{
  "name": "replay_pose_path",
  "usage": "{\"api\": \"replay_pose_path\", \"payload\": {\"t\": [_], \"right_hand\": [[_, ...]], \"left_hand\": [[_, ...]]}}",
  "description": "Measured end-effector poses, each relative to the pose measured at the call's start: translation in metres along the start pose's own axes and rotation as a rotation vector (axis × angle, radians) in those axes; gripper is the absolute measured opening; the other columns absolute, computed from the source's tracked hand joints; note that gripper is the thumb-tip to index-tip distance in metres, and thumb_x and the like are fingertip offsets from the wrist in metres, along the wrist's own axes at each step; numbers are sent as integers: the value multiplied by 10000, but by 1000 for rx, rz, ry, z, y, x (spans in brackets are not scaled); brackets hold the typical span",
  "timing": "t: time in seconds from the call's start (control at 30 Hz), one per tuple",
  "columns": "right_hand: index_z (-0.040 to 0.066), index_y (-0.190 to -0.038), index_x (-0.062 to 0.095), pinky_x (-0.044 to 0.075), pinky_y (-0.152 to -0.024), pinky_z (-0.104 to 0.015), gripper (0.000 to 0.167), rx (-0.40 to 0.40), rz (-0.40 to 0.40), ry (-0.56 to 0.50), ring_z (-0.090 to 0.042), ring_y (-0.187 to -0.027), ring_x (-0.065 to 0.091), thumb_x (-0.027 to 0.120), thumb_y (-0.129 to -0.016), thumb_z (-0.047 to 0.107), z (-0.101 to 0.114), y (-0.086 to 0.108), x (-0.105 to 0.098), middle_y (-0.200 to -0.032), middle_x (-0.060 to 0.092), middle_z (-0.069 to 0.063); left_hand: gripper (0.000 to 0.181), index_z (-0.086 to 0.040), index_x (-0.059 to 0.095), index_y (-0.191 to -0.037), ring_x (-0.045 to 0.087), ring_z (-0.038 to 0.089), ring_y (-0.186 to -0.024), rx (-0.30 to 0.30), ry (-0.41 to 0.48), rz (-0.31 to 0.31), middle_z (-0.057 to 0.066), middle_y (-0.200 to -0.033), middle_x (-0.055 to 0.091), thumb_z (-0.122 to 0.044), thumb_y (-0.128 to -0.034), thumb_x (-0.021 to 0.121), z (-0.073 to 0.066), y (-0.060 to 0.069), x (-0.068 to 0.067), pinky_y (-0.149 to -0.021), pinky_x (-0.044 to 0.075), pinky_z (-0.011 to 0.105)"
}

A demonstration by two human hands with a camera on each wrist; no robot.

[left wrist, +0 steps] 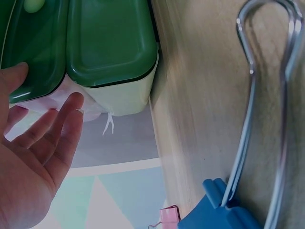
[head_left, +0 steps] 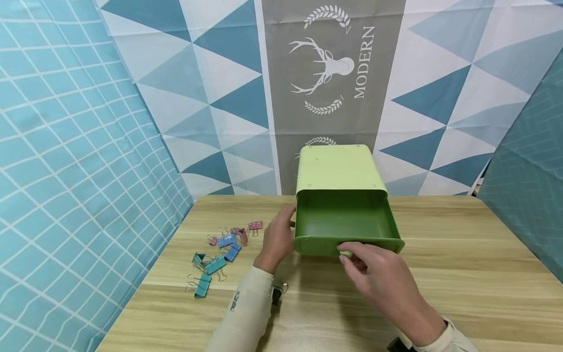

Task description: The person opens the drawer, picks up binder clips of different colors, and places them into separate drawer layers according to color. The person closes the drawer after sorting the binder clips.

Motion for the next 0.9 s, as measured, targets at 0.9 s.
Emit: {"api": "replay_pose_path", "payload": {"t": [0.9], "right_hand": [[189,-1031,750,524,-586,-215,273,36,5,-48,59,-671,567,808,-801,53,-4,3,2,-810,659,158]], "left_hand": [[601,-297,508,-1463,716,175,-899,-38,13,36,21,-1271,647,-209,-919,748,0,3,-3,-745,559,407]]}}
Point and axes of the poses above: each hand's wrist, its own y-axis away from the middle knuckle, its own x-axis out of the palm, z = x × y, the point moved 6 cm from there along -y, towards the middle knuckle
